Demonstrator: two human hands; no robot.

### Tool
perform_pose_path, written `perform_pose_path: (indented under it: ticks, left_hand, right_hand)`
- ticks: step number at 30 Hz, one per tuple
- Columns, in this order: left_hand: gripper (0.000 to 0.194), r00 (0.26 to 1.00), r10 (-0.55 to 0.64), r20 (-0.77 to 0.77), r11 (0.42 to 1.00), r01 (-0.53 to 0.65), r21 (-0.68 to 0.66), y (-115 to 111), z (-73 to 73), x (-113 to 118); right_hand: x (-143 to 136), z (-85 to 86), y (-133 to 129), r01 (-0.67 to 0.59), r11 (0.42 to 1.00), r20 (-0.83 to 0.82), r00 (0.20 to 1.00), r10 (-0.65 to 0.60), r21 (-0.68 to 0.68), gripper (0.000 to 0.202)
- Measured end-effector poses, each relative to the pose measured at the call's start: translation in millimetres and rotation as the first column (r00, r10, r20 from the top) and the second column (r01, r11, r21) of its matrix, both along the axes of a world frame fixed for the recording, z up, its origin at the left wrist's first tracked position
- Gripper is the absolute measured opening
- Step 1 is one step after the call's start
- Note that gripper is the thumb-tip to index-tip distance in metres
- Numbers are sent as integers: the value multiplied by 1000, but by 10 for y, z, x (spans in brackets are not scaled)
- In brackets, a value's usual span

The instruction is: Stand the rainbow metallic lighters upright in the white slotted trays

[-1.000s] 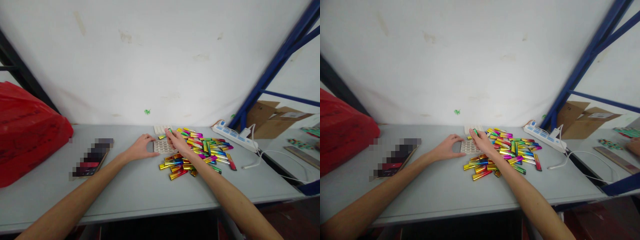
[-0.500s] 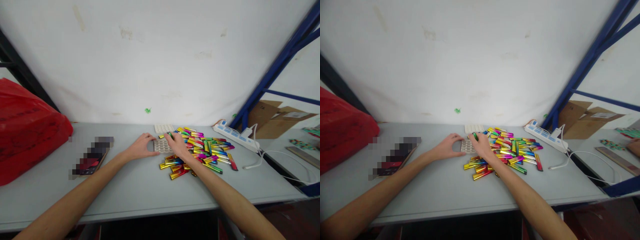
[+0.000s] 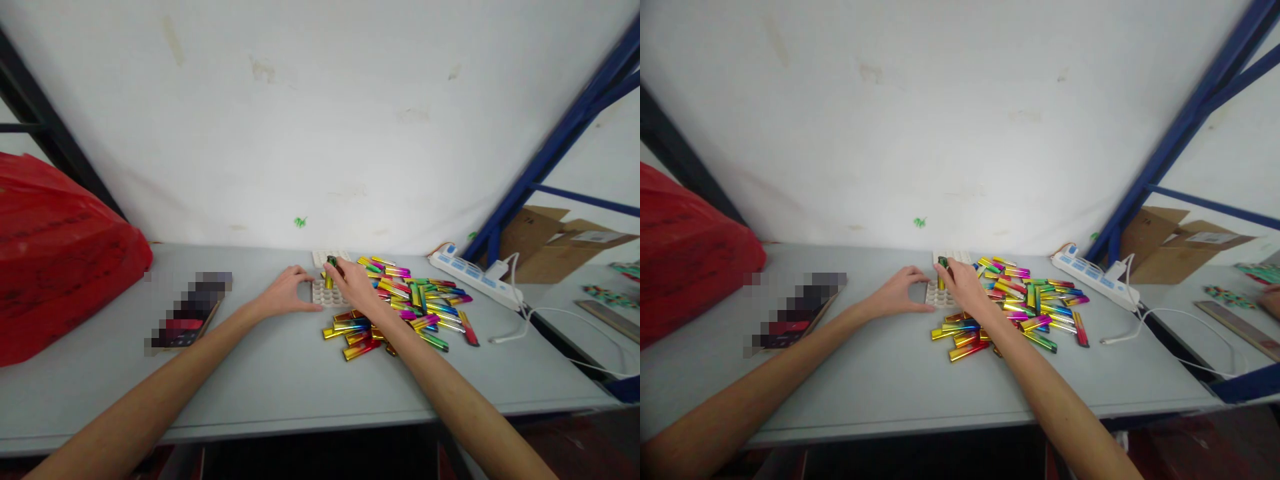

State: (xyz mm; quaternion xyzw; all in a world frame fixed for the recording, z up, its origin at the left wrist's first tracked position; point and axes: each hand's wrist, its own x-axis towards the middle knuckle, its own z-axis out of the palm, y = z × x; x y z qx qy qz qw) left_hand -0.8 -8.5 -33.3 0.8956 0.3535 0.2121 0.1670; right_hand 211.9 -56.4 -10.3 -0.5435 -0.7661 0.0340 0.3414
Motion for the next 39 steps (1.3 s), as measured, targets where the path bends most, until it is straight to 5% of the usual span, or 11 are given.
perform_pose_path:
  ticks: [7,18,26,34,39]
  left_hand:
    - [75,999,-4,35,1000,5,-30,43,-42,0]
    - [74,999,-35,-8,999,35,-2,50,22,-39]
    - [68,997,-77,-31,996,78,35,68,64,-106]
    - [66,995,-91,-30,995,92,41,63,70,-95]
    - [67,995,-94,-30,995,95,36,72,48,-103]
  right_hand:
    - [-33,-121,152,-55,995,203,977,70,-81,19]
    - [166,-151,199,-110,993,263,960,93,50,32]
    - [403,-207,286,-33,997,450,891,64,-76,34]
    - [421,-149,289,152,970,452,891,-53,-187,26]
    - [445,-122,231,175,977,449,887,-105,-118,24]
